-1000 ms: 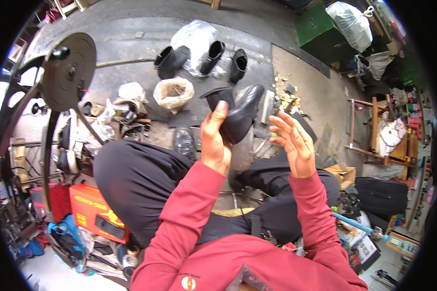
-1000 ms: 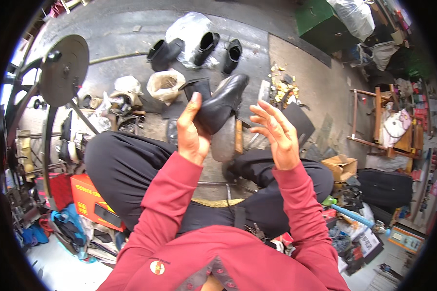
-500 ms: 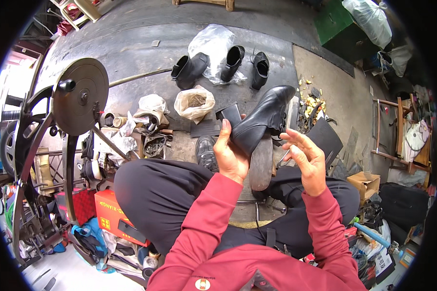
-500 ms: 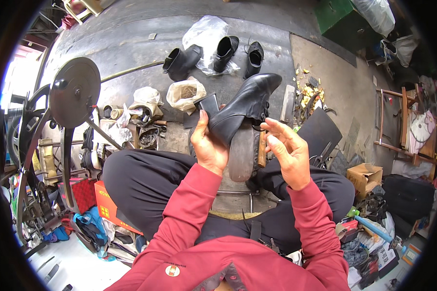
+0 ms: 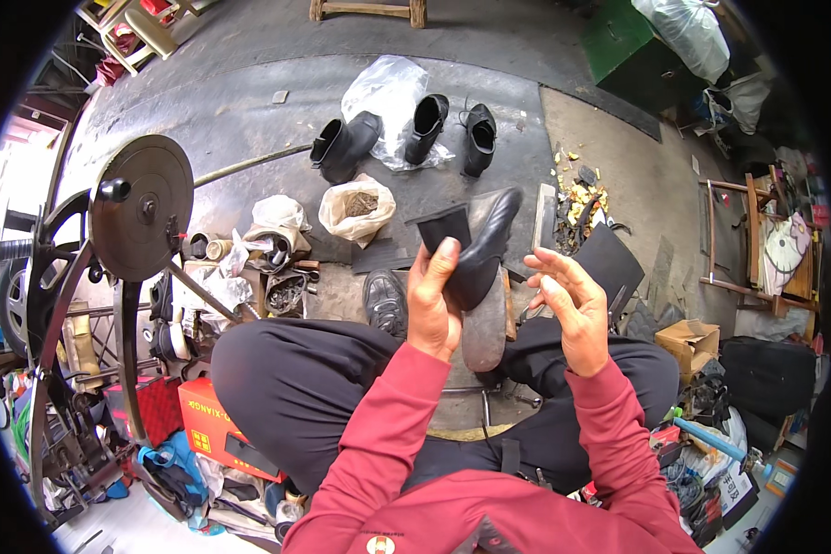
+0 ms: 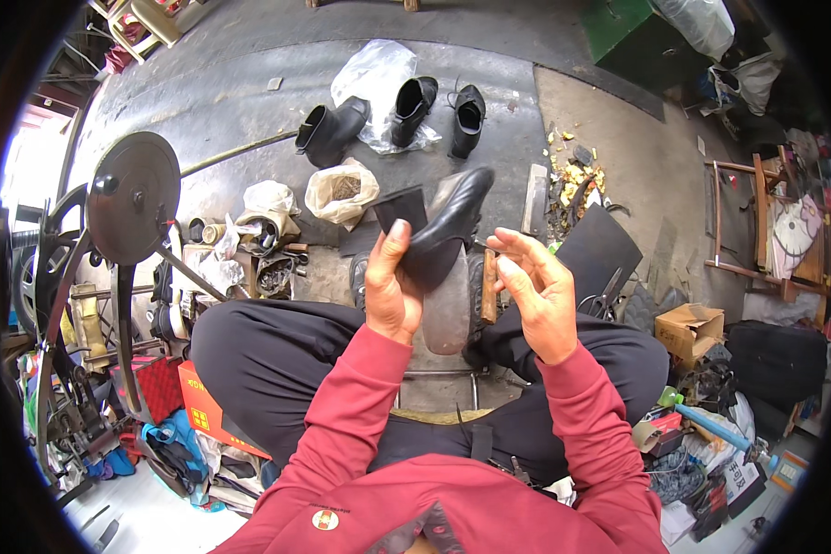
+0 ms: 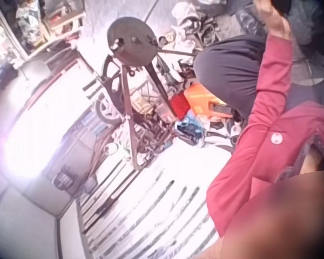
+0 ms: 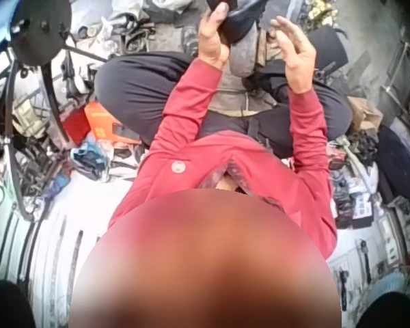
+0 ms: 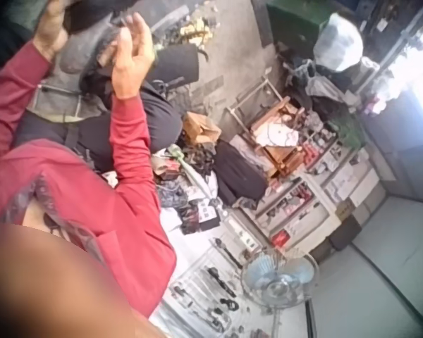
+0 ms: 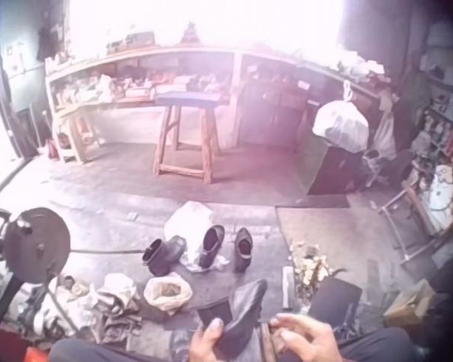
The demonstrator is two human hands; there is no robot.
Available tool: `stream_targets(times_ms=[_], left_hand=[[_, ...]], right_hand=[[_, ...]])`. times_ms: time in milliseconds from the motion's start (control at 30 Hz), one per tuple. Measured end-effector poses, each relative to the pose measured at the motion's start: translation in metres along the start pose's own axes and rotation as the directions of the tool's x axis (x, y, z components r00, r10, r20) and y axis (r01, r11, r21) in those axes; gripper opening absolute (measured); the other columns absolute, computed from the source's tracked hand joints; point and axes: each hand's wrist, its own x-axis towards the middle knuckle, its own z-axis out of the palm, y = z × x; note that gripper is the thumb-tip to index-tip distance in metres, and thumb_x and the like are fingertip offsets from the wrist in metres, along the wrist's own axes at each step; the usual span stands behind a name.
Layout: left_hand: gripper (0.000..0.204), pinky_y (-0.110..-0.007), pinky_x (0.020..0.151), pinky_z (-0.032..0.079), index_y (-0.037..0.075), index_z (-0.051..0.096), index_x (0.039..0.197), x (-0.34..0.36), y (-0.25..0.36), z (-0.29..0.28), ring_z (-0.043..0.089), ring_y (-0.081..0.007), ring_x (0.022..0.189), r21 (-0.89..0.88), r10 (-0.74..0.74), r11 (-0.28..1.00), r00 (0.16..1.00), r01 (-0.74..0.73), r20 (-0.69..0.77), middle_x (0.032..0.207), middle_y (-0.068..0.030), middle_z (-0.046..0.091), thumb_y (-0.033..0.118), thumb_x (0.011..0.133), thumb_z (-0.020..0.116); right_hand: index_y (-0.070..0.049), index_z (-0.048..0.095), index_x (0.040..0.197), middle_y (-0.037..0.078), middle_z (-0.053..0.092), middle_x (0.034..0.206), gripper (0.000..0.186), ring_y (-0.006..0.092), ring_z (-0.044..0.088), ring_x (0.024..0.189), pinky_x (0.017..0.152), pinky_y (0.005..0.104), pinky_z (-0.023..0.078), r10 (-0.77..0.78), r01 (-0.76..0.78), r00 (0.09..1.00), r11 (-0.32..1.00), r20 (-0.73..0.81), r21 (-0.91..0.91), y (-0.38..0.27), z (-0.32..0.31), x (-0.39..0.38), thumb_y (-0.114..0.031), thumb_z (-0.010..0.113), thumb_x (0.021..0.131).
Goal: The person is repairing a black shoe by attaching a new heel. They use a hammer to drive nails into the heel and repeatedly check the fit and alignment.
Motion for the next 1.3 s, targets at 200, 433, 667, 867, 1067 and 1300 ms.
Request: stream_targets(times_ms=[200, 433, 667, 867, 1067, 1300], left_hand=[[0.057, -0.038, 0.113, 0.045, 0.001, 0.06, 0.132, -0.033, -0.001, 0.002, 0.058, -0.0225, 0.13, 0.558, 0.142, 0.779, 0.947, -0.287, 0.289, 0.142, -0.014, 0.059, 0.016, 0.085, 0.088], [0.066, -0.054, 0.121, 0.034, 0.004, 0.063, 0.126, -0.114, -0.001, -0.036, 0.044, -0.0473, 0.145, 0.764, 0.201, 0.072, 0.76, -0.641, 0.619, 0.155, -0.0304, 0.045, 0.014, 0.069, 0.094], [0.062, -0.05, 0.116, 0.043, 0.003, 0.061, 0.13, -0.106, -0.014, -0.05, 0.054, -0.0442, 0.141, 0.826, 0.239, 0.066, 0.813, -0.56, 0.531, 0.16, -0.0316, 0.042, 0.002, 0.074, 0.087], [0.064, -0.042, 0.107, 0.053, 0.006, 0.058, 0.134, -0.086, -0.025, -0.053, 0.059, -0.0315, 0.138, 0.808, 0.222, 0.212, 0.832, -0.55, 0.509, 0.165, -0.0278, 0.037, -0.005, 0.077, 0.085], [0.074, -0.044, 0.11, 0.05, 0.009, 0.054, 0.144, -0.083, -0.002, -0.057, 0.054, -0.0297, 0.143, 0.804, 0.011, 0.339, 0.857, -0.488, 0.516, 0.169, -0.0255, 0.032, -0.002, 0.078, 0.085], [0.029, -0.032, 0.103, 0.048, 0.002, 0.067, 0.126, -0.021, 0.053, -0.075, 0.065, -0.0152, 0.115, 0.66, 0.132, 0.693, 0.951, -0.29, 0.279, 0.121, -0.0068, 0.073, 0.01, 0.098, 0.062]], right_hand=[[0.0, 0.067, 0.134, 0.009, 0.073, 0.112, 0.032, 0.0124, 0.069, 0.092, 0.079, 0.0294, 0.058, 0.07, -0.068, 0.997, 0.994, -0.033, 0.083, -0.004, -0.008, -0.013, -0.021, 0.058, 0.112], [0.001, 0.067, 0.116, 0.005, 0.07, 0.092, 0.026, 0.0112, 0.068, 0.073, 0.067, 0.0253, 0.058, 0.216, -0.221, 0.975, 0.948, 0.046, 0.229, 0.003, -0.006, -0.071, -0.025, 0.062, 0.111], [0.002, 0.061, 0.122, 0.006, 0.071, 0.094, 0.027, 0.0126, 0.069, 0.078, 0.073, 0.0286, 0.06, 0.354, -0.359, 0.932, 0.886, 0.072, 0.292, 0.011, 0.02, -0.107, -0.013, 0.074, 0.103], [-0.001, 0.064, 0.105, 0.009, 0.071, 0.094, 0.018, 0.0137, 0.069, 0.076, 0.072, 0.0296, 0.06, 0.219, -0.234, 0.972, 0.903, 0.084, 0.361, 0.014, 0.02, -0.09, -0.018, 0.069, 0.106], [-0.001, 0.068, 0.093, 0.004, 0.069, 0.081, 0.019, 0.0111, 0.066, 0.072, 0.069, 0.0282, 0.057, 0.244, -0.251, 0.967, 0.895, 0.068, 0.369, 0.021, 0.028, -0.089, -0.015, 0.072, 0.105], [-0.002, 0.06, 0.09, 0.004, 0.061, 0.084, 0.019, 0.0109, 0.061, 0.074, 0.075, 0.0321, 0.059, 0.118, -0.113, 0.993, 0.933, 0.005, 0.341, 0.029, 0.035, -0.094, -0.009, 0.069, 0.105]])
